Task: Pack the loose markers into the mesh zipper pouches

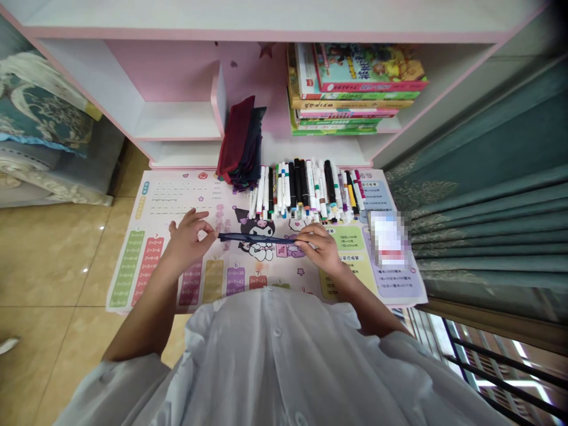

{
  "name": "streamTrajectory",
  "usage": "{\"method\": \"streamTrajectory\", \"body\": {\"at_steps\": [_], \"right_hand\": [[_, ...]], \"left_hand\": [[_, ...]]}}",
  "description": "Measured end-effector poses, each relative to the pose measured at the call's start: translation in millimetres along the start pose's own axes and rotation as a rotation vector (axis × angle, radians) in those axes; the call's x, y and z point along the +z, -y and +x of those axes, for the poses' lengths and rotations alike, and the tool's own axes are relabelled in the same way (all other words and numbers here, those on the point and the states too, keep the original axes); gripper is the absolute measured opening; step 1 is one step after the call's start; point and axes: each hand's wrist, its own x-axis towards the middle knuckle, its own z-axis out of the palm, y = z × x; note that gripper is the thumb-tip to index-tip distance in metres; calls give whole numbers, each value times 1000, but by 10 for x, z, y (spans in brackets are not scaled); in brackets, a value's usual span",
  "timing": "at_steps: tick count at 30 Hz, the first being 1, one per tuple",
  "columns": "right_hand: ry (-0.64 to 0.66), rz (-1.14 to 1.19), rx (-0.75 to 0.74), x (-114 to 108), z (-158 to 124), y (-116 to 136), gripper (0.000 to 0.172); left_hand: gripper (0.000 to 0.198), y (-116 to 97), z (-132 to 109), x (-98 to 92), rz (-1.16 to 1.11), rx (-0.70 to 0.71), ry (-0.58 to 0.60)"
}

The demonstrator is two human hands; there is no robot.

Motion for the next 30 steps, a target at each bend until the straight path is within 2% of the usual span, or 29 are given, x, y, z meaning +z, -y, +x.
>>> {"method": "streamTrajectory", "body": {"at_steps": [4,9,12,18,21,24,26,28,30], "right_hand": [[35,57,2,-63,50,58,12],[123,84,-34,-74,164,163,18],[146,71,-73,-46,244,204,19],[185,90,-108,43,342,180,20],[163,47,-51,131,343,200,23],[-35,-68,107,235,335,308,37],[-126,-96,193,307,339,422,37],[-98,-72,234,391,348,548,31],[-9,-54,262,495,354,665,32]], "left_hand": [[25,-138,-13,-95,93,157,38],[25,-400,-8,-71,94,368,293],[26,-496,6,7,65,406,379],[24,-464,-11,127,42,405,385],[25,-418,-78,156,42,409,324],[24,-389,-167,193,11,356,182],[24,-383,-225,235,-30,276,59],[22,-388,-276,295,-60,192,-57],[22,-398,-323,368,-75,130,-138]]}}
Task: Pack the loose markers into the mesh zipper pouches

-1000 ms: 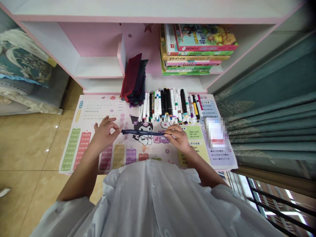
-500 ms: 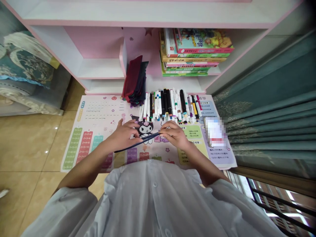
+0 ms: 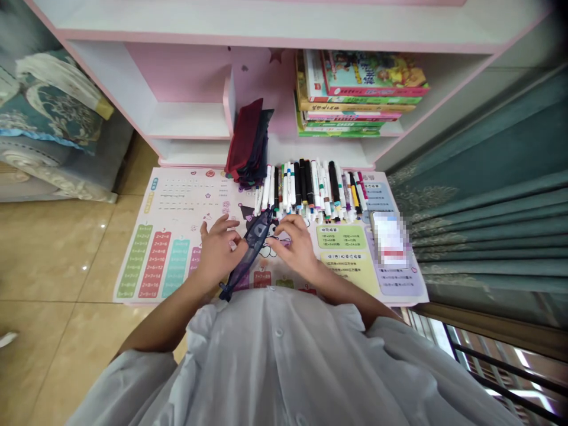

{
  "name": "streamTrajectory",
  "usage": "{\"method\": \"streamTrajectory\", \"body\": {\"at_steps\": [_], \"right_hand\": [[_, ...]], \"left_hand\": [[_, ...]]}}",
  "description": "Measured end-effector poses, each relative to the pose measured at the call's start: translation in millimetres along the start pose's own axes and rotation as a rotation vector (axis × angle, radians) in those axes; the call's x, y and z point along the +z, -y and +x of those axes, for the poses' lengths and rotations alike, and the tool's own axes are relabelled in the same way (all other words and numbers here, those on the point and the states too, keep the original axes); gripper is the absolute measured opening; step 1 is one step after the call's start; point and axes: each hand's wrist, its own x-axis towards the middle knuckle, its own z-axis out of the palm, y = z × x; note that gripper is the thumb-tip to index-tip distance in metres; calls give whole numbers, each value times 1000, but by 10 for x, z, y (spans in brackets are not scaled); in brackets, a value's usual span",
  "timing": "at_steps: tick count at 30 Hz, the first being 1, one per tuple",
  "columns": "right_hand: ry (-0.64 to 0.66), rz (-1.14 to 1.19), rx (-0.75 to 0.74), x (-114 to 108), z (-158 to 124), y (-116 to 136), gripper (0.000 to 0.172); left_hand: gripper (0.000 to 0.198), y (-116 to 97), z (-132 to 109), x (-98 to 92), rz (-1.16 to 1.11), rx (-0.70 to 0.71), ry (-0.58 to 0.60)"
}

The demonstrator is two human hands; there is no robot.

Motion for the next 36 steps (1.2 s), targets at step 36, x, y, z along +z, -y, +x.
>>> {"method": "streamTrajectory", "body": {"at_steps": [36], "right_hand": [[85,-781,203,-73,1139,-461,33]], "left_hand": [[20,125,111,295,-118,-108,-63]]}}
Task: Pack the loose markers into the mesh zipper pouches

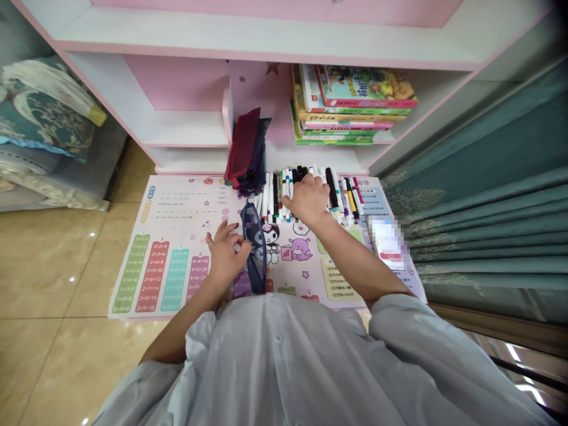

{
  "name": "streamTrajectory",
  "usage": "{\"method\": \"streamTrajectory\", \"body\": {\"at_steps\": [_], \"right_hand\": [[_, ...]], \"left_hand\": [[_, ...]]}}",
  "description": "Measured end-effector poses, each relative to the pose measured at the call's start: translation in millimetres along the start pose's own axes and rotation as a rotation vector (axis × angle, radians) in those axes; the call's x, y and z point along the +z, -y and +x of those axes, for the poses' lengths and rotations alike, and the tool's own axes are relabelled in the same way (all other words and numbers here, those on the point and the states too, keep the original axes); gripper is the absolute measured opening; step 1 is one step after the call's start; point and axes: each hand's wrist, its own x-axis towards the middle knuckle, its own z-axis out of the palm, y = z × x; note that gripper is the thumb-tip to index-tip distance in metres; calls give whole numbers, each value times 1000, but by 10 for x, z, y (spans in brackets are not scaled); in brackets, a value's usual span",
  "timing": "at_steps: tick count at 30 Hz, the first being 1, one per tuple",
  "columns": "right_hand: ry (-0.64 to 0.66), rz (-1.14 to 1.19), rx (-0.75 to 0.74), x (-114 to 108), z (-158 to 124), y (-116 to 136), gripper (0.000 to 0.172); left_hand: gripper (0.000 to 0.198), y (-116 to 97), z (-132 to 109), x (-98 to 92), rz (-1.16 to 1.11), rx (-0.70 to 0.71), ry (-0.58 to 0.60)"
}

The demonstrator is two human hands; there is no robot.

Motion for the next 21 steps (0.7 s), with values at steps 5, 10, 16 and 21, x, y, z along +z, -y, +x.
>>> {"method": "streamTrajectory", "body": {"at_steps": [5,10,16,21], "right_hand": [[-30,-59,-49,121,104,-29,42],[103,-119,-22,129,241,57,30],[119,-58,0,-70,172,114,20],[-13,186,-45,-333,-278,226,18]], "left_hand": [[20,-5,15,-9,-17,-11,17],[20,-2,15,-13,-19,-3,23],[20,15,4,-27,-31,-17,9],[19,25,10,-18,-45,-21,21]]}}
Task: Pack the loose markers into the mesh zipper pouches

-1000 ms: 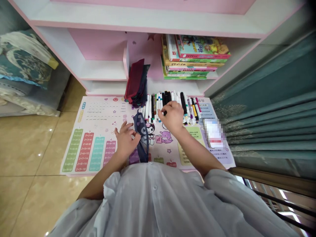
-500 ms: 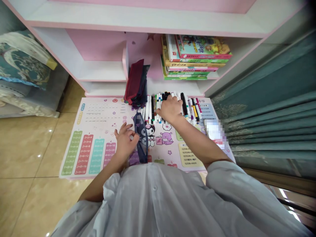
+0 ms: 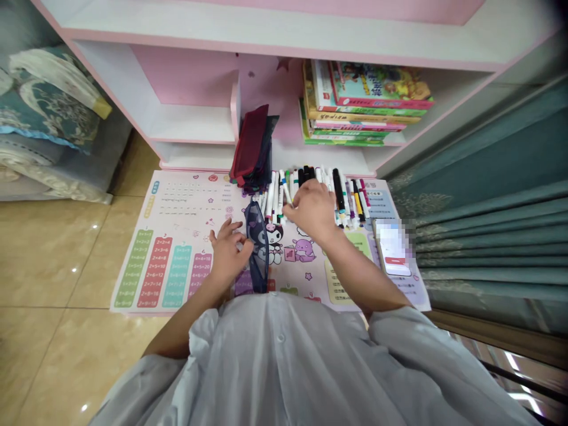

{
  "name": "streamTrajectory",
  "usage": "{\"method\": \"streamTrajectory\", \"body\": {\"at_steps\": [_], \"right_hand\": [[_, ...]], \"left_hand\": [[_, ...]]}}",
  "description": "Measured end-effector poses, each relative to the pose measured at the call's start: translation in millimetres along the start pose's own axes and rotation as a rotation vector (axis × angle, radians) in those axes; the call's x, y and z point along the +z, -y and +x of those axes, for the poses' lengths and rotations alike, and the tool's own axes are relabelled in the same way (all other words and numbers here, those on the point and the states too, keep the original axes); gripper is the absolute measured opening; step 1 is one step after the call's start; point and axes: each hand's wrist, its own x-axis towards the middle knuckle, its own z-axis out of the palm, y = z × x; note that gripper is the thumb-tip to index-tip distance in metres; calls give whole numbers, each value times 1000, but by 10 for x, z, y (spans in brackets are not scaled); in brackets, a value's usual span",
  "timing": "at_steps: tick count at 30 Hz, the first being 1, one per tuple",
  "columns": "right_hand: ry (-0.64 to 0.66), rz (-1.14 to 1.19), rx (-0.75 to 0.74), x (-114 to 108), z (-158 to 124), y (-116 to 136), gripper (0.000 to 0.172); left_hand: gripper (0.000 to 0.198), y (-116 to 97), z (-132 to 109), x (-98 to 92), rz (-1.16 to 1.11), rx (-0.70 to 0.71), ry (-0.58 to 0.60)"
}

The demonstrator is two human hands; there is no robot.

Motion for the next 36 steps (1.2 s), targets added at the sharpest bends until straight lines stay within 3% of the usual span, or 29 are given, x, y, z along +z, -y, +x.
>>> {"method": "streamTrajectory", "body": {"at_steps": [5,9,11,19,24,31,36], "right_hand": [[76,184,-95,-10,-577,288,17],[154,154,-129,103,-813,444,11],[215,117,-132,161,-838,490,8],[444,23,-134,325,-737,570,27],[495,-12,-139,336,-705,540,27],[414,66,-155,359,-721,477,20],[74,27,-24,258,-389,279,26]], "left_hand": [[19,-5,-7,14,8,2,-2],[19,-5,-14,19,24,7,-20],[19,-6,-13,18,28,8,-28],[20,53,-17,53,15,11,-47],[19,73,-5,71,-2,-9,-67],[19,71,-1,62,-29,-6,-74],[19,73,-7,44,-45,-14,-86]]}}
